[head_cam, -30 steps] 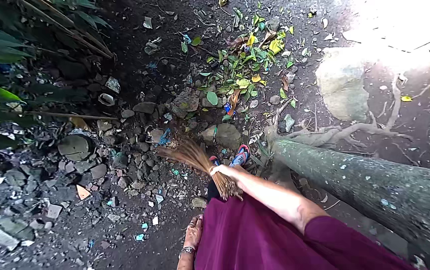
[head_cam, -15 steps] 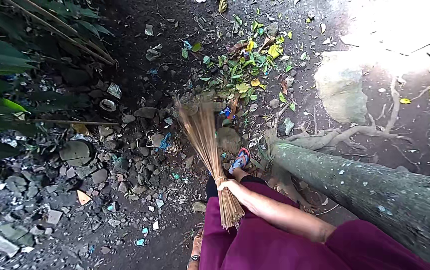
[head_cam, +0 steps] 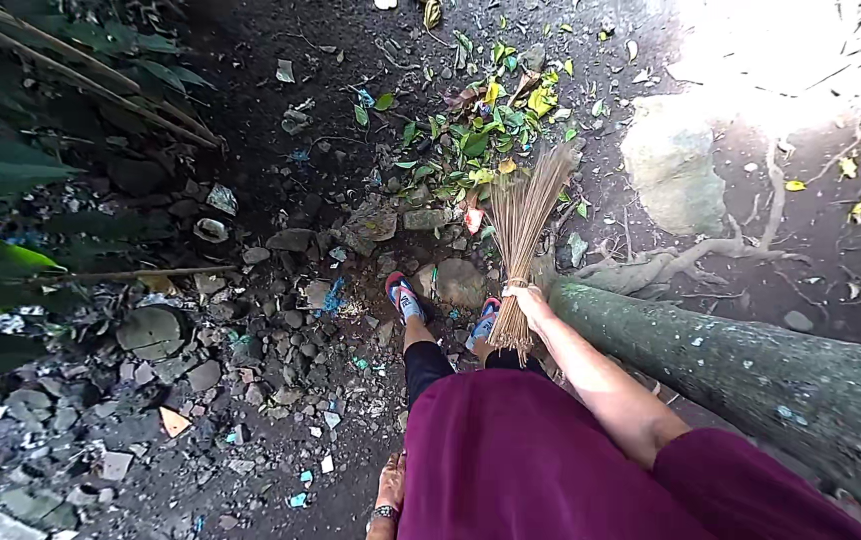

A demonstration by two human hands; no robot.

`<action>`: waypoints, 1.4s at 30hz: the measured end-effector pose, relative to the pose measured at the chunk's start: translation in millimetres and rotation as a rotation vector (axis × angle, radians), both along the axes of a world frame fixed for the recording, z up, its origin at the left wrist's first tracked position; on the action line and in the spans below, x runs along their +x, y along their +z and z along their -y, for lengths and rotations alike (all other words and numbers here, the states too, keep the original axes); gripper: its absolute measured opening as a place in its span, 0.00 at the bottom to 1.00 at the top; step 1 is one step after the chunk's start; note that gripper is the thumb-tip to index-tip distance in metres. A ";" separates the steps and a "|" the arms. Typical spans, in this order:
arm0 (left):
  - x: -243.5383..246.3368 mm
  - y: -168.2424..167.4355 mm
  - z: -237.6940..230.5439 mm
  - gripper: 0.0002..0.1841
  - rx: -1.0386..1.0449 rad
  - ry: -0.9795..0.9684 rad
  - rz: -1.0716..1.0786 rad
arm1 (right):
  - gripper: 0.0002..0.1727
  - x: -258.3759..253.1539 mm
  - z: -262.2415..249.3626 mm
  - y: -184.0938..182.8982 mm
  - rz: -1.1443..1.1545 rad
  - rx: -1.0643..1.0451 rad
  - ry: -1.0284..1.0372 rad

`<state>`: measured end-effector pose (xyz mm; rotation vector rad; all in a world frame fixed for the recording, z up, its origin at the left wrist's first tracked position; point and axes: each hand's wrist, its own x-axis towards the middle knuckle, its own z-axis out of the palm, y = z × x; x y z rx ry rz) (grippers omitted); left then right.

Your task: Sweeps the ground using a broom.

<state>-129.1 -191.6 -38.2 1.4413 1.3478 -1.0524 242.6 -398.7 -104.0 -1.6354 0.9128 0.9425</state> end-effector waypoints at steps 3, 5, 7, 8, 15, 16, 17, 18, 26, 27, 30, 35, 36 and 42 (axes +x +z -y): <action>21.6 3.9 -32.6 0.23 -0.021 -0.067 -0.018 | 0.24 -25.2 -35.6 51.0 -0.095 0.168 -0.065; 43.4 11.2 -58.5 0.22 -0.006 -0.078 0.007 | 0.20 -39.7 -61.8 88.5 -0.199 0.297 -0.076; 61.1 15.2 -84.7 0.22 -0.004 -0.104 0.037 | 0.12 -41.6 -77.7 109.5 -0.315 0.388 -0.078; 66.3 14.6 -97.0 0.22 0.002 -0.123 0.056 | 0.10 -37.0 -78.9 107.9 -0.374 0.426 -0.075; 78.9 17.7 -176.0 0.22 0.018 0.087 0.115 | 0.15 16.7 -94.5 38.2 -0.109 -0.041 -0.208; 79.8 19.3 -184.3 0.22 0.007 0.113 0.101 | 0.16 16.0 -109.1 33.0 -0.061 -0.094 -0.185; 81.5 22.5 -191.5 0.22 -0.003 0.113 0.083 | 0.17 11.8 -124.0 33.0 -0.032 -0.106 -0.158; 83.9 26.8 -198.2 0.22 -0.003 0.083 0.064 | 0.21 6.6 -138.8 41.0 -0.020 -0.081 -0.134; 94.0 33.1 -251.7 0.20 -0.008 -0.208 0.010 | 0.10 -28.8 -225.8 115.3 -0.307 0.506 -0.046; 95.7 30.8 -259.9 0.20 0.005 -0.232 0.030 | 0.12 -21.4 -230.4 106.9 -0.360 0.563 0.004; 103.5 24.8 -279.3 0.22 0.032 -0.115 0.073 | 0.13 15.7 -230.1 63.8 -0.364 0.563 0.080; 120.0 23.6 -287.9 0.22 0.046 0.188 0.101 | 0.14 47.4 -250.4 13.2 -0.018 0.097 -0.191; 125.9 27.3 -284.7 0.22 0.043 0.181 0.090 | 0.16 41.8 -260.5 10.0 0.025 0.071 -0.191; 67.8 -35.0 -269.0 0.19 0.035 0.020 0.047 | 0.12 57.8 -273.0 78.2 -0.085 0.341 -0.141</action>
